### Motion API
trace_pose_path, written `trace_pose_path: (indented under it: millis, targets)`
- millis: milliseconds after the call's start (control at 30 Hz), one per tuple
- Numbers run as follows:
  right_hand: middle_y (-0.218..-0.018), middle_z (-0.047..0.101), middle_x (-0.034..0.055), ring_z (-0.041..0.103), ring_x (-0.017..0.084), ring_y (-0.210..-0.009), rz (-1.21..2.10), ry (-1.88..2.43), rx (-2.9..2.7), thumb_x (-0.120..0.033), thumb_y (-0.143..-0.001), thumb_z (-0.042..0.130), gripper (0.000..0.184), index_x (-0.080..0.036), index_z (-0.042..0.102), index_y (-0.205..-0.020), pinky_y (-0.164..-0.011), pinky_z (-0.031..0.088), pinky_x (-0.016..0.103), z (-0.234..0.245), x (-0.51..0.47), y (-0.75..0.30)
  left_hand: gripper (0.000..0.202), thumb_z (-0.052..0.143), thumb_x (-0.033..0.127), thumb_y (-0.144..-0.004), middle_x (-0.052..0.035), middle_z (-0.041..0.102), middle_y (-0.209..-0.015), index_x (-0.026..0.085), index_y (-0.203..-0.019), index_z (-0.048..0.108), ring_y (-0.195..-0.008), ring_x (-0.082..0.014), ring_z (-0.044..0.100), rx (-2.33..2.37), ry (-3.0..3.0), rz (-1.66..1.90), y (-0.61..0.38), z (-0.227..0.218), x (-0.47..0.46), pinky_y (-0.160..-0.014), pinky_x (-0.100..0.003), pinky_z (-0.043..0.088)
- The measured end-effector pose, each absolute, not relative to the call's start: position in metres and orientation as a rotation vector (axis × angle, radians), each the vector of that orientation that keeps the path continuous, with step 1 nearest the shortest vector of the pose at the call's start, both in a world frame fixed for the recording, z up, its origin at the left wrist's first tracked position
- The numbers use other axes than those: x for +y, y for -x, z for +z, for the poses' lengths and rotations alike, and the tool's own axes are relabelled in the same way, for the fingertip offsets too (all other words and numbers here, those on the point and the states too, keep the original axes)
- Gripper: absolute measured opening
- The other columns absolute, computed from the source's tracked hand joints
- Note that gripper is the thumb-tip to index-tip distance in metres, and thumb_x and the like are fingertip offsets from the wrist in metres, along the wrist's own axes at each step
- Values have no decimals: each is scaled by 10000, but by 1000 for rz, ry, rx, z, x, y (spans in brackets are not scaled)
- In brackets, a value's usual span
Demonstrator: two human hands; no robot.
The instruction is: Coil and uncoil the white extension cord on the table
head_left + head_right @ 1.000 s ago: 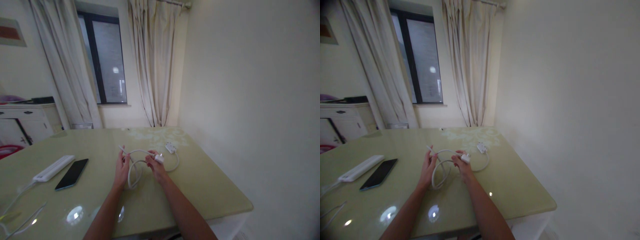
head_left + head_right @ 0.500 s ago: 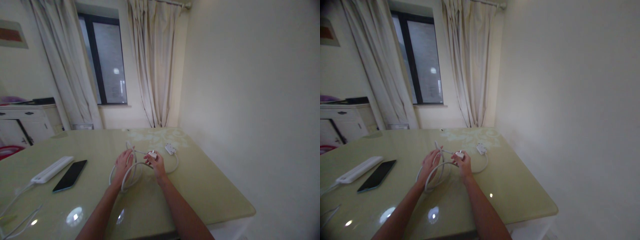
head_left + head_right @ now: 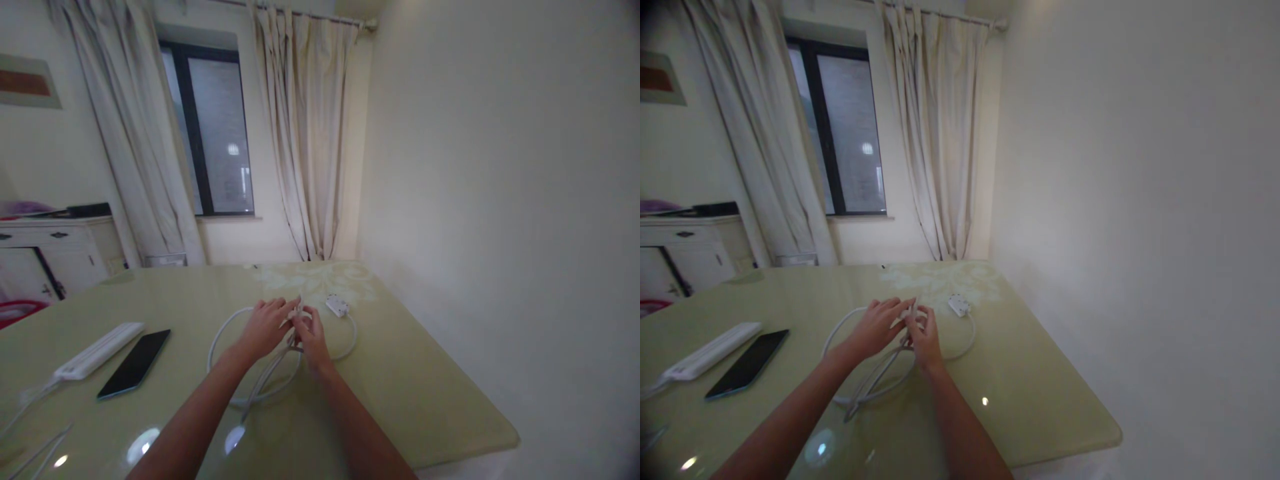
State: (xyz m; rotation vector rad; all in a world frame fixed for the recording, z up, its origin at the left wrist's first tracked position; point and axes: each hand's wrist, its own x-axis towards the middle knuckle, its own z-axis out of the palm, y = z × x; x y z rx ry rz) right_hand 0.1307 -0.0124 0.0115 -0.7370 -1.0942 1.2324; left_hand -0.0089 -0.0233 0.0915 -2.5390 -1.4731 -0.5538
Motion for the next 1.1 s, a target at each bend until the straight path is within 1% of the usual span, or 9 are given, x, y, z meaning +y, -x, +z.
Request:
trace_pose_path:
  millis: [100,200,300,400,500,733,867,967,1100]
  targets:
    - [-969,665,23,530,60,-473,1146,838,-1055,-605,-800,679,514,-187,598,-1088,-446,370,203,14,-12,-133,451,506,368,-986,-129,678,-1234,234,-1414,550,-1158,-285,625,-1569,2428,-783,28,95,-7,-1000,-431,432]
    - [-894,654,34,521,60,-509,1092,856,-993,-594,-796,670,454,-150,655,-887,-471,365,200,15,-8,-138,599,496,462,-971,-143,683,-1209,169,-1490,437,-1082,-271,658,-1714,2296,-1227,58,92,11,-952,-404,492]
    - [-846,640,27,513,66,-566,1101,784,-837,-573,-759,724,455,-151,695,-928,-503,366,190,15,-3,-145,675,518,504,-933,-136,703,-1101,117,-1478,424,-957,-272,685,-1893,2078,-1453,89,78,24,-884,-407,526]
    - [-813,617,9,499,62,-589,1152,704,-664,-550,-662,810,505,-166,718,-978,-507,349,173,13,3,-151,557,519,421,-919,-154,704,-1112,105,-1377,515,-988,-280,682,-2002,1994,-1394,110,52,31,-923,-424,516]
    - [-791,603,-3,486,61,-592,1199,685,-580,-512,-597,858,529,-181,740,-993,-506,348,169,11,8,-154,498,482,338,-931,-173,692,-1167,98,-1367,512,-1027,-279,680,-2152,1983,-1243,119,22,34,-945,-431,509]
    - [-784,625,-4,480,63,-560,1234,736,-578,-492,-642,842,528,-190,757,-1068,-471,309,180,10,7,-155,450,421,280,-962,-184,659,-1254,121,-1374,509,-1160,-303,641,-2344,1943,-933,122,-22,21,-980,-444,492]
    - [-782,636,-5,484,64,-552,1246,743,-589,-513,-640,838,581,-192,750,-1116,-460,278,187,11,6,-155,418,442,240,-925,-182,639,-1287,135,-1307,576,-1224,-289,602,-2163,2017,-1061,101,-19,-5,-1064,-441,446]
    - [-765,622,-14,491,67,-566,1230,744,-606,-531,-640,835,584,-201,748,-1114,-476,294,190,12,5,-154,378,458,317,-924,-143,660,-1256,156,-1208,649,-1197,-278,611,-2020,2353,-1267,68,-11,-36,-1066,-435,452]
    - [-737,591,-27,487,70,-577,1212,730,-615,-550,-618,848,608,-201,737,-1103,-483,302,190,12,4,-154,395,467,469,-957,-103,708,-1054,176,-1054,713,-1007,-260,657,-1901,2934,-1205,24,-8,-73,-928,-372,508]
